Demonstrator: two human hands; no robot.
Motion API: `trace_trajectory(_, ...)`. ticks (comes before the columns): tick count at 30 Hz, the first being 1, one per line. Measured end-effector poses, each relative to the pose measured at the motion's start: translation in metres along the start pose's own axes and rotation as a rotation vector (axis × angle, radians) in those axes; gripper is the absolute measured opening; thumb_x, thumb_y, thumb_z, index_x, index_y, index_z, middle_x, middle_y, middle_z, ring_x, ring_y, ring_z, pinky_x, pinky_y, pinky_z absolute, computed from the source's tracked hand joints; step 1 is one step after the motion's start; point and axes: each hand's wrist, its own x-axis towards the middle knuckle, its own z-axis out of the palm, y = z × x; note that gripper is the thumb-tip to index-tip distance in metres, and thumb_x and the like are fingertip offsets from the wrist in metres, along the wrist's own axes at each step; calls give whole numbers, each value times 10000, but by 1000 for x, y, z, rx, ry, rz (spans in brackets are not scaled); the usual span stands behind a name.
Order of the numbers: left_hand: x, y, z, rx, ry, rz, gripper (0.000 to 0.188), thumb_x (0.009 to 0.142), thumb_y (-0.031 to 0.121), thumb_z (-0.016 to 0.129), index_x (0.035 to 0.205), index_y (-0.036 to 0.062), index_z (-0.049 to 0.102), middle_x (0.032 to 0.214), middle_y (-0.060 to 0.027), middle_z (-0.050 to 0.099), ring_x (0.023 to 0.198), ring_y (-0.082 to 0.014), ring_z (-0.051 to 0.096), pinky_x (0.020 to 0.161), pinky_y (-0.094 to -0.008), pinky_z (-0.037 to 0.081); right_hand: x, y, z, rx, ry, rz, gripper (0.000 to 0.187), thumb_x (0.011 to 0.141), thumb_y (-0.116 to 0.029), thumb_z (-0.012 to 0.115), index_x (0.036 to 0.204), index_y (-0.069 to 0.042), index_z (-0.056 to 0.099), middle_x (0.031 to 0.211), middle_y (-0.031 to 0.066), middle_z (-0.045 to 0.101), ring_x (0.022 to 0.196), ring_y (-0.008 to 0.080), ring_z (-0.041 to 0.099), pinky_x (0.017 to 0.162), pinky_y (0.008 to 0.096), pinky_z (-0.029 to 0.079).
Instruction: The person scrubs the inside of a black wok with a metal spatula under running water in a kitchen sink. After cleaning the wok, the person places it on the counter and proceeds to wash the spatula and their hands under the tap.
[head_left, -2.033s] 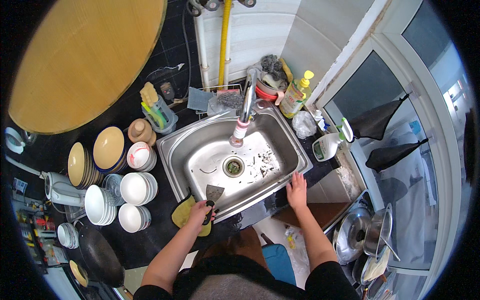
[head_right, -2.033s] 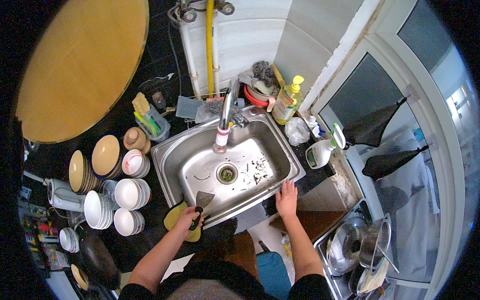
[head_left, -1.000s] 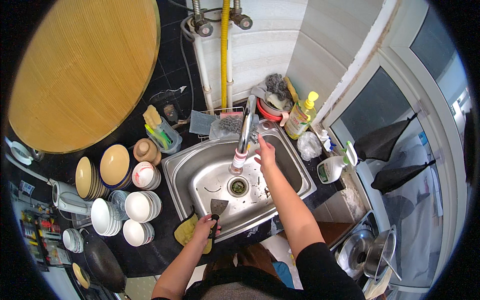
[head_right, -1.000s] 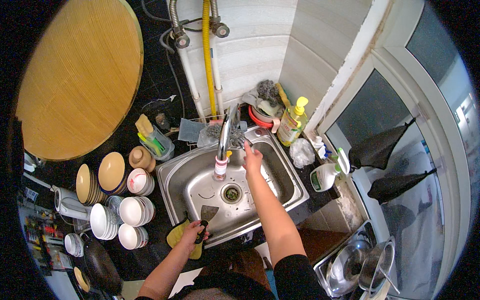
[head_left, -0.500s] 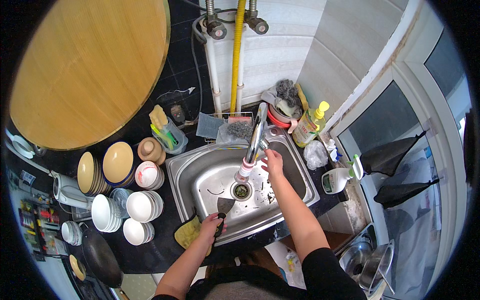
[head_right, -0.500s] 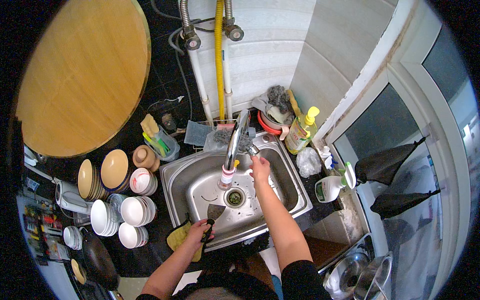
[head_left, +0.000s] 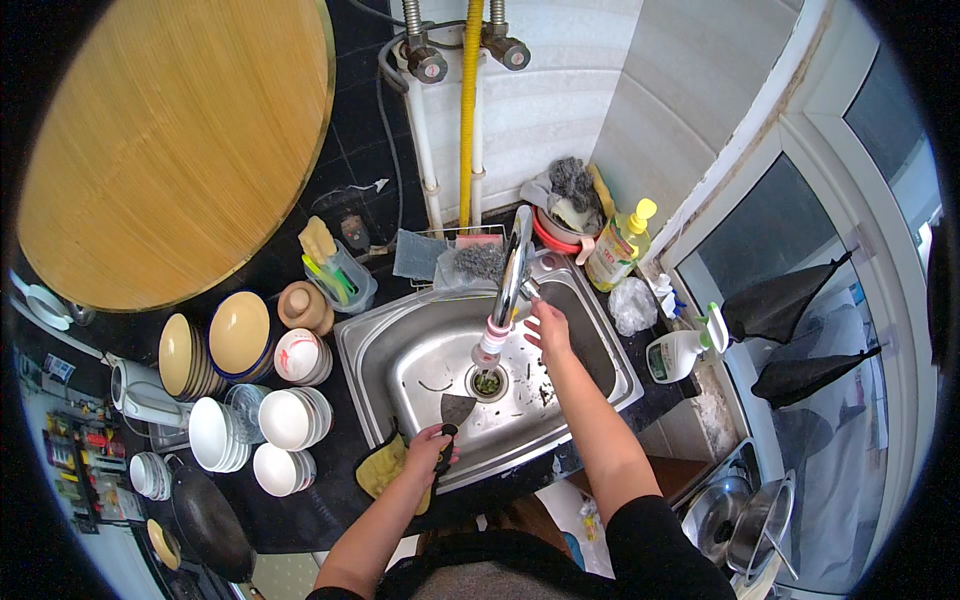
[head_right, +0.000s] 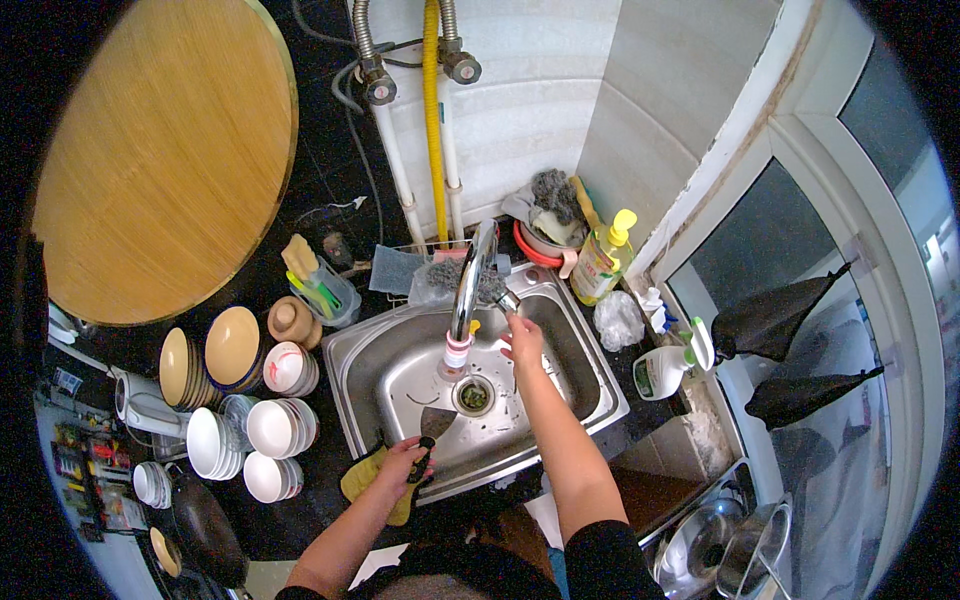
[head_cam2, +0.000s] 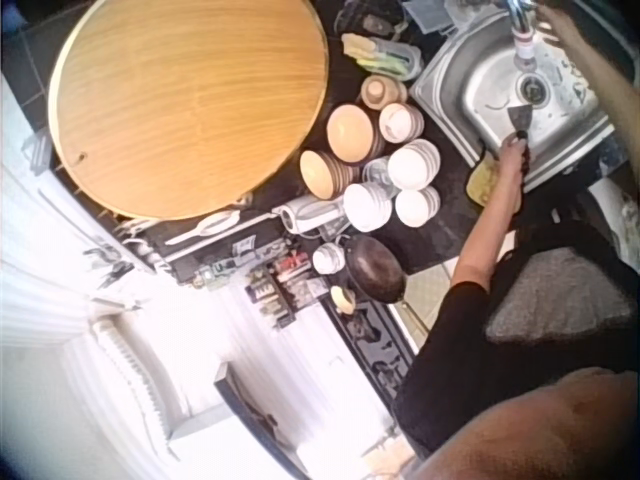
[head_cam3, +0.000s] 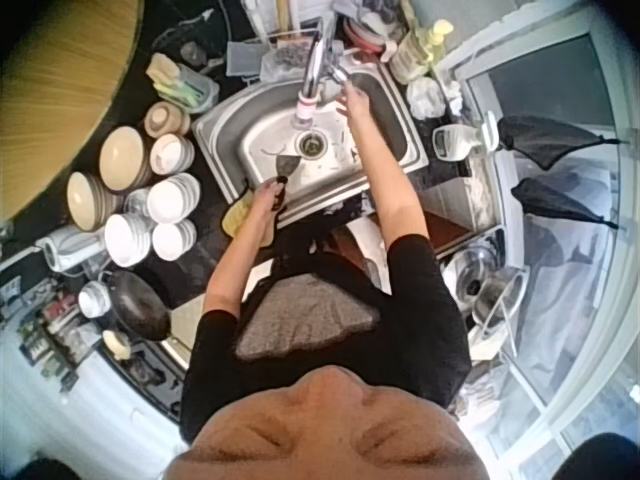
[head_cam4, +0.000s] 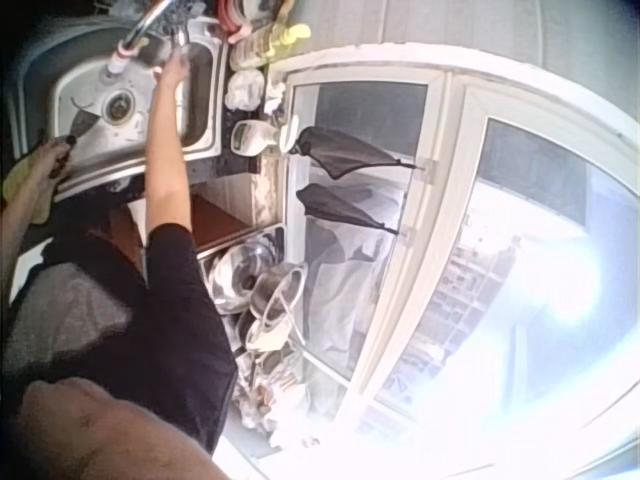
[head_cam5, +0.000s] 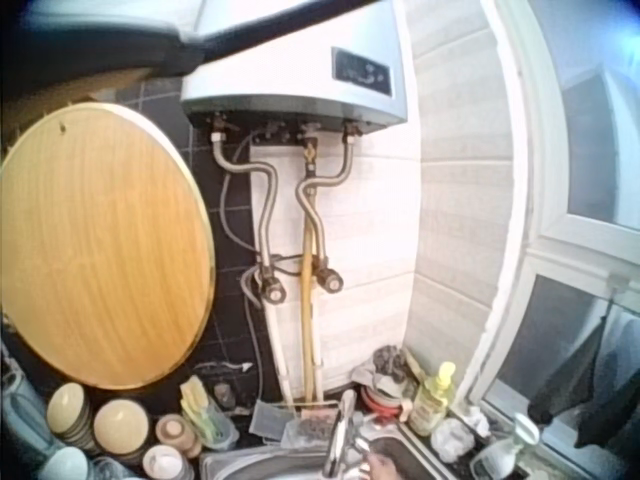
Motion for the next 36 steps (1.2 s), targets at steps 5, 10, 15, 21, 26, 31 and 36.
trace_trajectory(5, 4, -1, 1, -20, 21, 3, 358, 768, 22, 532, 1117, -9, 453, 918, -137, 588, 675, -231, 587, 540, -330, 526, -3, 81, 1, 104, -195, 181, 319, 850, -249, 460, 1111, -66, 470, 1040, 67, 540, 908, 207, 547, 740, 359, 456)
trace_trajectory(10, 12, -7, -9, -2, 14, 15, 367, 771, 25, 528, 1126, -9, 442, 919, -138, 585, 692, -234, 588, 548, -333, 526, -30, 110, 43, 458, -446, 387, 324, 881, -259, 404, 1128, -57, 456, 1149, 116, 498, 1006, 254, 508, 847, 374, 414)
trace_trajectory(15, 11, 0, -3, 16, 31, 4, 372, 776, 27, 522, 1136, -6, 433, 924, -130, 585, 705, -227, 589, 557, -331, 523, -40, 103, 76, 622, -418, 452, 389, 900, -295, 364, 1168, -18, 421, 1224, 167, 441, 1125, 285, 434, 934, 400, 355)
trace_trajectory(21, 9, 12, 9, 17, 52, 52, 385, 790, 42, 516, 1160, -2, 416, 936, -128, 588, 717, -227, 589, 569, -333, 522, -51, 96, 44, 572, -605, 413, 355, 882, -160, 401, 1170, 48, 393, 1211, 182, 442, 1087, 294, 478, 933, 393, 393)
trace_trajectory(26, 18, 18, 34, -25, 80, 60, 404, 783, 42, 527, 1167, -4, 412, 926, -128, 588, 705, -218, 590, 567, -326, 518, -56, 99, 13, 448, -529, 365, 303, 855, -57, 429, 1143, 38, 418, 1086, 156, 516, 1024, 259, 520, 887, 392, 438)
trace_trajectory(31, 27, 27, 56, -19, 62, 108, 416, 776, 51, 544, 1165, -14, 413, 932, -121, 584, 757, -198, 578, 614, -305, 504, -69, 84, 5, 75, -370, 340, 375, 839, -217, 513, 1166, -49, 442, 1051, 83, 539, 951, 194, 531, 815, 353, 449)
trace_trajectory(36, 52, 26, 66, 13, 125, 238, 433, 786, 58, 522, 1185, -26, 380, 926, -102, 573, 785, -200, 565, 678, -299, 471, -87, 95, -1, -184, -367, 400, 516, 823, -369, 527, 1249, -114, 385, 1030, 12, 556, 974, 146, 497, 807, 344, 408)
